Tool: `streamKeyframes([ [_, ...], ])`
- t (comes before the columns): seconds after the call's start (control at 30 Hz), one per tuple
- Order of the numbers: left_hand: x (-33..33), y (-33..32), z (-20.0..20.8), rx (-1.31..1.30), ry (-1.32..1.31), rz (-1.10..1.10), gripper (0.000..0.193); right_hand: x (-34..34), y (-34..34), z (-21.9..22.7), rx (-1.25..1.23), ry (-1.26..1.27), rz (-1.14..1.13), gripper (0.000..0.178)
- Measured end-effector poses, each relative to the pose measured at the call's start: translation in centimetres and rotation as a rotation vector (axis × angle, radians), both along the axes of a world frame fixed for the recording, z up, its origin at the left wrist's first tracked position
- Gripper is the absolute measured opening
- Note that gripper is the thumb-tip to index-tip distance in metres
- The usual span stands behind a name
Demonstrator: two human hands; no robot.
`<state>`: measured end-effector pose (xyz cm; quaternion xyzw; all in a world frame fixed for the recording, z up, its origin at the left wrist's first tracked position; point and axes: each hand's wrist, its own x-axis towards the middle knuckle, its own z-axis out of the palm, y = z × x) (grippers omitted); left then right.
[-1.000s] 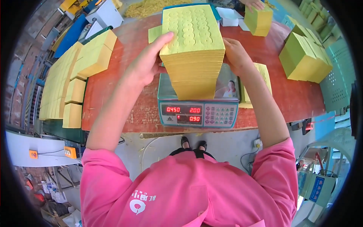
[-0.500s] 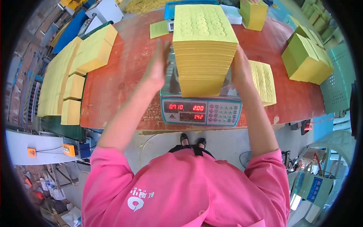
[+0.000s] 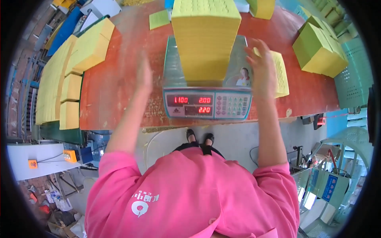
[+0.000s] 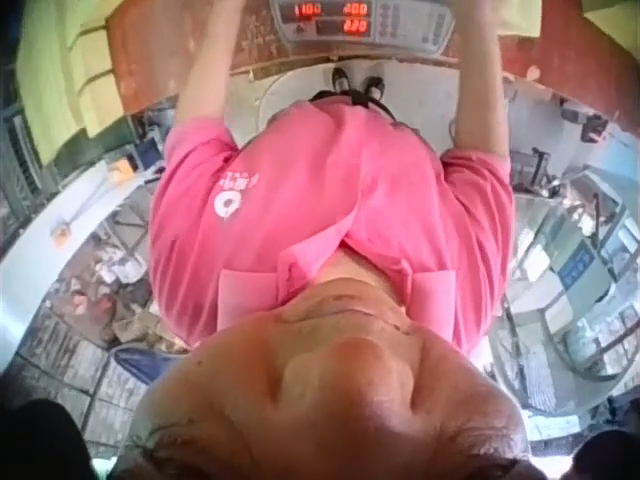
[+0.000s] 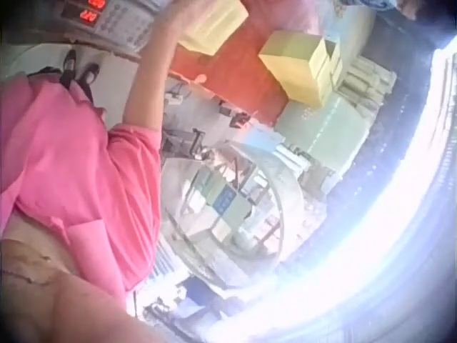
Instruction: The recorder is weighing stacks of yellow paper and organizing them on a table and conveyor belt in a paper mill.
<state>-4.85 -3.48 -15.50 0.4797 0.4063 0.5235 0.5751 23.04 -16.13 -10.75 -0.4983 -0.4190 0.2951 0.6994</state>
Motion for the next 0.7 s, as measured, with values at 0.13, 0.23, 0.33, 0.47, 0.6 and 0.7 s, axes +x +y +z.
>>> streamKeyframes([
  [0.13, -13.8, -3.1, -6.0, 0.288, 0.826, 0.403, 0.059, 4.6, -9.2, -0.9, -0.022, 0.072, -0.336, 0.037],
  [0.23, -16.1, -8.5, -8.8, 0.053, 1.247, 0.41, 0.059, 6.4, -15.1, -3.6, -0.061, 0.124, -0.413, 0.032],
  [0.33, -15.8, -11.4, -11.2, 0.383, 1.515, 0.405, 0.06, 4.2, -16.8, -6.8, -0.083, 0.176, -0.349, 0.026],
  [0.47, -15.2, -11.6, -11.2, 0.317, 1.441, 0.415, 0.063, -0.4, -15.2, -8.5, -0.076, 0.394, -0.228, 0.022],
  [0.6, -15.7, -11.7, -11.3, 0.271, 1.407, 0.391, 0.064, -1.5, -13.7, -7.6, -0.034, 0.42, -0.129, 0.022],
  [0.7, -16.0, -11.7, -11.3, 0.201, 1.289, 0.396, 0.065, -0.5, -13.9, -7.6, -0.045, 0.366, -0.087, 0.021],
])
